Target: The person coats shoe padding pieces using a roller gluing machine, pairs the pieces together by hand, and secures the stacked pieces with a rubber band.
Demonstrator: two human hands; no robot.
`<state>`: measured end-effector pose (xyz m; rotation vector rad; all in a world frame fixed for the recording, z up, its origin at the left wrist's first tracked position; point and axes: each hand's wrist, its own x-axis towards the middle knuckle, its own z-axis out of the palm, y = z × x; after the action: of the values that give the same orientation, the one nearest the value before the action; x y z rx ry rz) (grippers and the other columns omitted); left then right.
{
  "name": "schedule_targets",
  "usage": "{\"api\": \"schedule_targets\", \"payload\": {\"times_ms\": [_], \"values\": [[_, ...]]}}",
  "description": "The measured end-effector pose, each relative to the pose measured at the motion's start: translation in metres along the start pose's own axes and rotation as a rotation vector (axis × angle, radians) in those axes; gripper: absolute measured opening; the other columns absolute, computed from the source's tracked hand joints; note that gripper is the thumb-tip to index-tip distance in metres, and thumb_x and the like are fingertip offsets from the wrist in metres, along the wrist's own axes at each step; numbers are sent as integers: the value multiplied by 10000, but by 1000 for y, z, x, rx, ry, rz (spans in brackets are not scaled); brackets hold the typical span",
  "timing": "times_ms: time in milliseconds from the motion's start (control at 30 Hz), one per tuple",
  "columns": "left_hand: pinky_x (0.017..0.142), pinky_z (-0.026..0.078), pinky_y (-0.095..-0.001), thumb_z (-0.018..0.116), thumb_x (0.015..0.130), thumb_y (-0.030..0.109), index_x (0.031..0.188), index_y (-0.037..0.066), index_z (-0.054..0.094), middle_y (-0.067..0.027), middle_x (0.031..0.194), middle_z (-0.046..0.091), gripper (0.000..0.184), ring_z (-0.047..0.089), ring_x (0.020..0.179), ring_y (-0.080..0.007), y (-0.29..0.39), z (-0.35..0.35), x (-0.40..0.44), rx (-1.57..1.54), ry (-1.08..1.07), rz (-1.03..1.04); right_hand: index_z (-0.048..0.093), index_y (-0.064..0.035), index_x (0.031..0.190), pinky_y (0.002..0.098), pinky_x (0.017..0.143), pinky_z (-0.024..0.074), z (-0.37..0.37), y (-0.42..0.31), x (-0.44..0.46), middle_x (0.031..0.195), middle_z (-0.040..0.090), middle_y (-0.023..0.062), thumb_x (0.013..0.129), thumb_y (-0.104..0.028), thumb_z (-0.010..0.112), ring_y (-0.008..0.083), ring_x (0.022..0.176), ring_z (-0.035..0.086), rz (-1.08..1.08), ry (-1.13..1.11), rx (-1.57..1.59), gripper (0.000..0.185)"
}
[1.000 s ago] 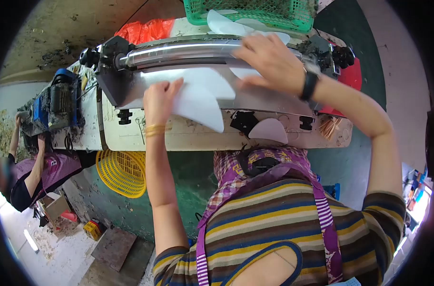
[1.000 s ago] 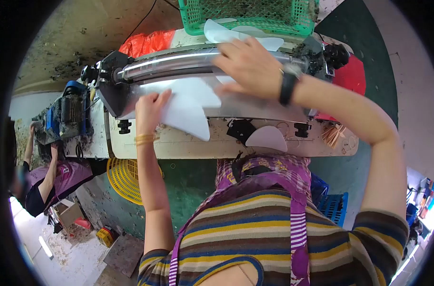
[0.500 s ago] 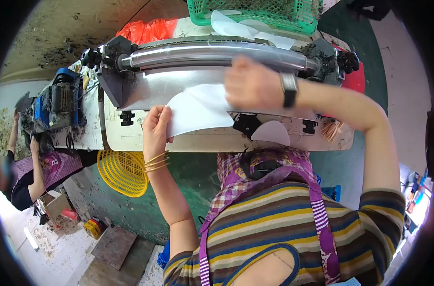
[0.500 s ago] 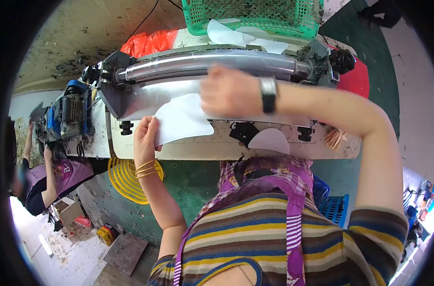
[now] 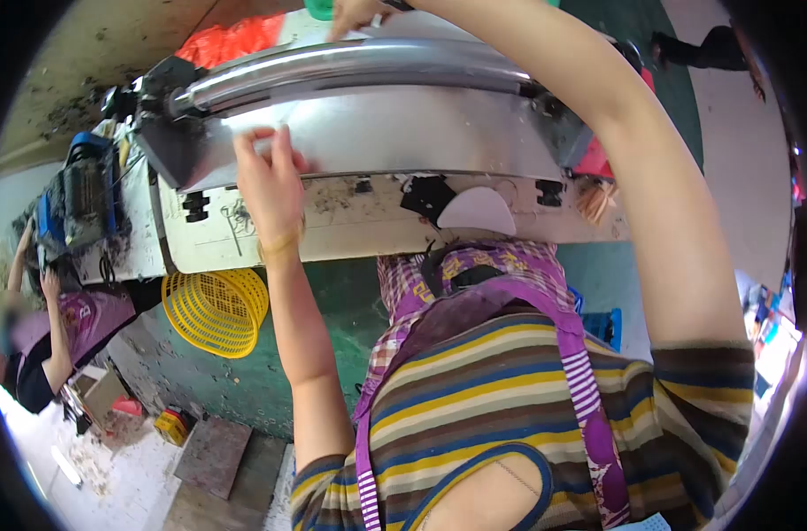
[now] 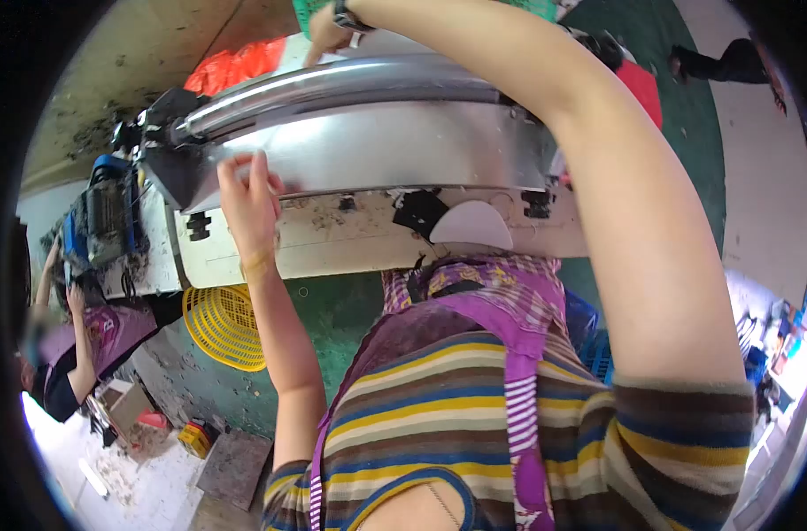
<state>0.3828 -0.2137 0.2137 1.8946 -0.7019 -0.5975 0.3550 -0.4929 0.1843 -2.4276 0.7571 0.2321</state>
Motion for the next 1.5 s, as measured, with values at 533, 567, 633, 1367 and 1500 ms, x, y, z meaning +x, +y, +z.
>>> {"api": "schedule_targets", "payload": {"times_ms": [533, 567, 633, 1367, 1500], "values": [[784, 372, -470, 639, 664, 450, 985, 76, 541, -102, 1050, 536, 502, 482, 996, -261, -190, 188, -122, 912, -310, 945, 460, -153, 621, 368, 745, 334, 83, -17, -188, 678, 462, 5, 640, -241, 540, 182, 769, 469, -815, 883, -610, 120], [799, 379, -460, 651, 668, 396, 953, 64, 533, -135, 1044, 541, 453, 489, 1000, -273, -155, 178, -126, 879, -538, 738, 473, -146, 616, 360, 737, 337, 85, -8, -175, 688, 466, -1, 636, -234, 544, 178, 780, 472, -667, 882, -658, 114], [737, 428, -436, 661, 695, 303, 947, 39, 522, -171, 968, 570, 391, 550, 865, -314, -178, 177, -115, 687, -705, 660, 513, -125, 683, 337, 711, 341, 85, -12, -180, 746, 490, 24, 640, -294, 577, 183, 780, 475, -479, 923, -651, 185], [751, 387, -245, 316, 930, 467, 1157, 43, 410, -65, 986, 493, 490, 463, 883, -116, -4, 42, -93, -740, -146, 156, 537, 12, 1008, 300, 718, 437, 52, -57, -231, 885, 564, 93, 946, -191, 380, 184, 810, 543, -297, 427, 705, 263], [695, 445, -277, 493, 886, 313, 1095, 18, 510, -106, 876, 591, 362, 563, 793, -170, -10, -4, -100, -386, 109, 298, 503, -11, 802, 238, 576, 379, 49, -112, -240, 708, 500, 16, 914, -220, 461, 104, 632, 446, -546, 616, 344, 241]]}}
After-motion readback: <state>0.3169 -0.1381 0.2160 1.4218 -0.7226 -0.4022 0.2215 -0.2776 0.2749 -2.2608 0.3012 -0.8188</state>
